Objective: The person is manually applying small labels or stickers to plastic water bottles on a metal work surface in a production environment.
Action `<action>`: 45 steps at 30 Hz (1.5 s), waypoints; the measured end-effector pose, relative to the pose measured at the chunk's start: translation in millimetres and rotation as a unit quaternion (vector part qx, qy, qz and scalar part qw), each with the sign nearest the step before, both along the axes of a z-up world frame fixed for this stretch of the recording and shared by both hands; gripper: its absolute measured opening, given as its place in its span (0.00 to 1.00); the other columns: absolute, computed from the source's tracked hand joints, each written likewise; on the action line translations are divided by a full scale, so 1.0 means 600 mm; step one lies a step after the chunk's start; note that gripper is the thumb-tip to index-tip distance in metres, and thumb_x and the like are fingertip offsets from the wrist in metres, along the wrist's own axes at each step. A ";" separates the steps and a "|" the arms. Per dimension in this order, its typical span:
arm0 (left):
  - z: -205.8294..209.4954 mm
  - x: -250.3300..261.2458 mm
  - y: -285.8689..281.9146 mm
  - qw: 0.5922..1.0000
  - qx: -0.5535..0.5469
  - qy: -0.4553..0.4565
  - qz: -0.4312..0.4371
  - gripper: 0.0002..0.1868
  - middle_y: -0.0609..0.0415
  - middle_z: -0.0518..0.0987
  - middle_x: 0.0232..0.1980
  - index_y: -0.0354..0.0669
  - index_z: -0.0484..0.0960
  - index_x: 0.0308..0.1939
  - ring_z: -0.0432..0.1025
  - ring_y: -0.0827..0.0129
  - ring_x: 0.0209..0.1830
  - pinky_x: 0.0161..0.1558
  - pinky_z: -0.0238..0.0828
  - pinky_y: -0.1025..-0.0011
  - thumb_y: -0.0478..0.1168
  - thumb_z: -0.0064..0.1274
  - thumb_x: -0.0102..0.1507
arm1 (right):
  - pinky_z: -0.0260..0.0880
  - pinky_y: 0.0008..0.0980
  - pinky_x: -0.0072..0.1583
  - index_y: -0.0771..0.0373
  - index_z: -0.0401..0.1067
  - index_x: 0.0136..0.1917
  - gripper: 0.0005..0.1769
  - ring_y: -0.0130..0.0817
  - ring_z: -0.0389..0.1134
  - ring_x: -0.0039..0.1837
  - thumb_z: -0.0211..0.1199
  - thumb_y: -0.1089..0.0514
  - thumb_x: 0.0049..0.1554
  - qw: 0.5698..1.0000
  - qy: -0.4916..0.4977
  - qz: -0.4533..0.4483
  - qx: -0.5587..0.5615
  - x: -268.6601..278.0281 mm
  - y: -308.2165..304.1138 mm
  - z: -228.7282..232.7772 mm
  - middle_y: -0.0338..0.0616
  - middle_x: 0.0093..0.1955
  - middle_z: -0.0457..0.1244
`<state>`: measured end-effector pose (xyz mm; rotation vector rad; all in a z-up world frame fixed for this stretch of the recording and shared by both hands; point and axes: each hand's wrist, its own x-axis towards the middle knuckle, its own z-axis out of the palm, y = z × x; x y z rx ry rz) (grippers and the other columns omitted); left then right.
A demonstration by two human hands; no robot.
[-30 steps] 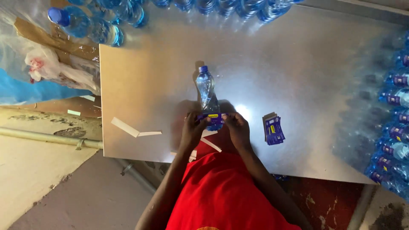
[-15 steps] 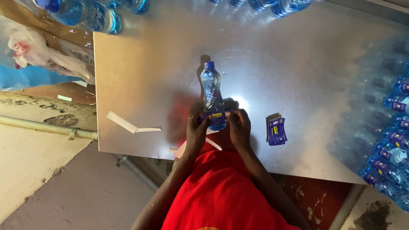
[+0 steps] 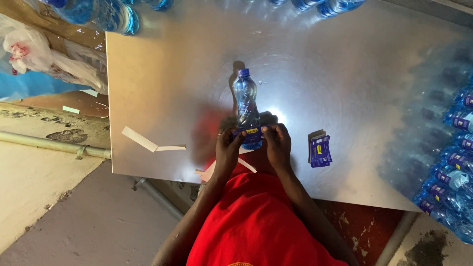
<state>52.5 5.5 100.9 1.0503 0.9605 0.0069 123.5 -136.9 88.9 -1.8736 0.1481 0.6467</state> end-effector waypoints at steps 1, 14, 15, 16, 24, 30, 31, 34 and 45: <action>-0.003 -0.001 -0.001 1.000 0.000 0.000 0.000 0.14 0.49 0.75 0.38 0.32 0.86 0.44 0.73 0.63 0.40 0.45 0.72 0.64 0.42 0.67 0.71 | 0.66 0.41 0.59 0.60 0.71 0.48 0.14 0.35 0.64 0.54 0.65 0.51 0.71 1.000 0.000 0.000 0.000 0.001 0.001 -0.002 0.42 0.47 0.58; -0.027 -0.016 0.001 0.998 -0.023 -0.019 0.054 0.13 0.55 0.71 0.38 0.34 0.82 0.46 0.71 0.67 0.40 0.47 0.72 0.66 0.41 0.67 0.71 | 0.68 0.54 0.66 0.61 0.71 0.63 0.15 0.55 0.70 0.66 0.58 0.49 0.73 0.998 0.036 0.018 -0.039 -0.018 0.011 -0.043 0.56 0.60 0.65; 0.010 -0.002 0.011 0.997 -0.030 -0.017 0.070 0.12 0.59 0.72 0.38 0.36 0.83 0.47 0.71 0.72 0.41 0.47 0.72 0.69 0.42 0.67 0.71 | 0.68 0.57 0.68 0.63 0.70 0.64 0.10 0.62 0.71 0.68 0.55 0.56 0.75 0.998 0.022 0.032 -0.050 -0.012 0.020 -0.041 0.59 0.62 0.66; 0.015 0.001 0.011 0.997 -0.029 -0.019 0.065 0.12 0.59 0.72 0.38 0.36 0.83 0.47 0.71 0.72 0.41 0.47 0.72 0.69 0.42 0.67 0.71 | 0.68 0.57 0.68 0.63 0.70 0.64 0.10 0.62 0.71 0.68 0.55 0.56 0.75 0.998 0.020 0.028 -0.049 -0.011 0.020 -0.045 0.59 0.62 0.66; -0.038 -0.028 -0.010 0.988 -0.087 -0.059 0.116 0.10 0.61 0.73 0.38 0.42 0.82 0.48 0.71 0.76 0.40 0.49 0.73 0.71 0.41 0.66 0.72 | 0.67 0.58 0.66 0.57 0.67 0.72 0.34 0.60 0.72 0.67 0.49 0.28 0.73 0.985 0.166 0.052 0.004 -0.001 0.018 -0.067 0.61 0.62 0.66; -0.073 -0.034 -0.032 0.978 -0.134 -0.108 0.117 0.18 0.61 0.75 0.41 0.46 0.76 0.53 0.75 0.74 0.42 0.46 0.71 0.71 0.43 0.71 0.68 | 0.72 0.51 0.66 0.58 0.67 0.75 0.22 0.52 0.75 0.65 0.55 0.46 0.74 0.886 0.379 -0.143 0.228 0.001 0.008 -0.122 0.56 0.62 0.69; -0.066 -0.034 -0.037 0.978 -0.133 -0.110 0.117 0.18 0.61 0.75 0.41 0.46 0.76 0.53 0.75 0.74 0.42 0.46 0.71 0.71 0.43 0.71 0.68 | 0.72 0.51 0.66 0.58 0.67 0.75 0.22 0.52 0.75 0.65 0.55 0.46 0.74 0.886 0.378 -0.142 0.229 -0.022 0.004 -0.130 0.56 0.62 0.69; -0.044 -0.027 -0.040 0.971 -0.165 -0.145 0.090 0.25 0.55 0.79 0.53 0.41 0.78 0.66 0.74 0.68 0.54 0.58 0.76 0.62 0.56 0.59 0.75 | 0.72 0.50 0.69 0.60 0.70 0.75 0.27 0.47 0.77 0.62 0.55 0.40 0.74 0.802 0.471 -0.230 0.288 -0.057 0.004 -0.124 0.50 0.59 0.71; 0.038 -0.003 -0.033 0.989 -0.007 -0.071 -0.132 0.33 0.33 0.71 0.81 0.49 0.70 0.84 0.64 0.42 0.83 0.82 0.53 0.45 0.59 0.45 0.79 | 0.72 0.53 0.68 0.54 0.80 0.67 0.24 0.63 0.73 0.70 0.71 0.50 0.57 0.979 0.079 0.178 -0.068 -0.049 -0.083 -0.080 0.55 0.60 0.75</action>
